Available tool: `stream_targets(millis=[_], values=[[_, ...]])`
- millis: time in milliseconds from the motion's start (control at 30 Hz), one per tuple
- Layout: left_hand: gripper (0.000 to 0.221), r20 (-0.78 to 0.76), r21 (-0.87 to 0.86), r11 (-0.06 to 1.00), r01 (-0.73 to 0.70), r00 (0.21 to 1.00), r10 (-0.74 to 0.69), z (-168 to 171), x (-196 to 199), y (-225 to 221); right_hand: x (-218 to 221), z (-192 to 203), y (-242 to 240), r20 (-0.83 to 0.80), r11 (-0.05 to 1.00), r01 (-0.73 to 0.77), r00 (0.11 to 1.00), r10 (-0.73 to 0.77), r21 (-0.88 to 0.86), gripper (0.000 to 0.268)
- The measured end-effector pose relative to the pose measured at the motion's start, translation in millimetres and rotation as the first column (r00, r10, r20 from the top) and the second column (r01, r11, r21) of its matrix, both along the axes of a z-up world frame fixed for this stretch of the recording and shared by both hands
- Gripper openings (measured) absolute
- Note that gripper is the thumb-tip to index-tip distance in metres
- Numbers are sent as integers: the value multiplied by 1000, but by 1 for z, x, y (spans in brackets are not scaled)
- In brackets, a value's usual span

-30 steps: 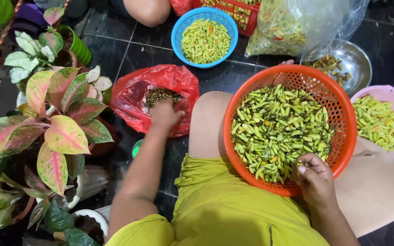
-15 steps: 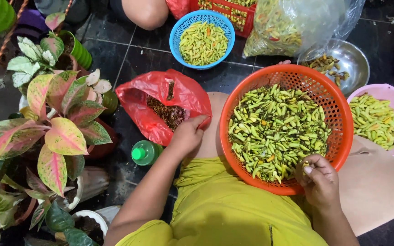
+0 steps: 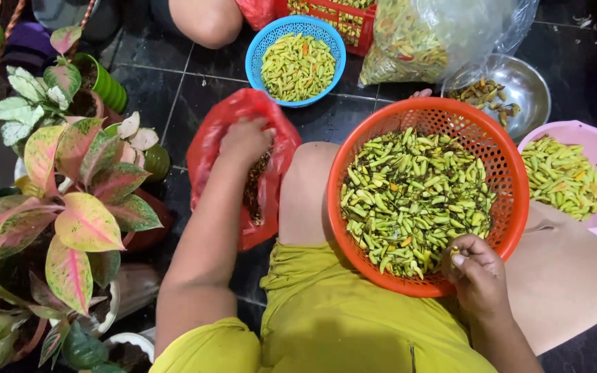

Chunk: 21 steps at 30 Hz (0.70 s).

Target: A person sits on the floor and manually cleans small green vegetable buds, removing stems and sorting them into a basket.

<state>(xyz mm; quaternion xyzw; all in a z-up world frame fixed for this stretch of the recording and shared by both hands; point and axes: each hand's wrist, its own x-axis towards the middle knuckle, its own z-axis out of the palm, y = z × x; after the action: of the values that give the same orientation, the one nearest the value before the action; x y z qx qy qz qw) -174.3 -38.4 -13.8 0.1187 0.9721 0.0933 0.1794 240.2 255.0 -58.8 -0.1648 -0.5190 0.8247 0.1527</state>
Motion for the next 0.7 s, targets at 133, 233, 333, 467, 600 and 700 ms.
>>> stream_targets(millis=[133,233,333,467,600,700], values=[[56,14,16,993,117,993,-117,-11,-8,33,0,17,-11,7,998,25,1000,-25,-51,17],[46,-35,-129,983,127,991,-132,-18,-4,26,-2,18,-2,-112,966,-51,993,23,-253,13],[50,41,-125,980,153,988,-149,-27,19,12,-3,-5,7,-77,988,71,994,-82,-137,35],[52,261,12,962,273,928,-267,18,98,23,-2,-11,14,50,991,84,996,-80,-100,51],[58,263,97,991,88,958,-111,48,143,30,-20,3,4,115,997,75,990,-76,9,30],[80,217,257,966,13,974,-71,69,174,29,-44,37,-7,238,936,-62,971,-23,347,12]])
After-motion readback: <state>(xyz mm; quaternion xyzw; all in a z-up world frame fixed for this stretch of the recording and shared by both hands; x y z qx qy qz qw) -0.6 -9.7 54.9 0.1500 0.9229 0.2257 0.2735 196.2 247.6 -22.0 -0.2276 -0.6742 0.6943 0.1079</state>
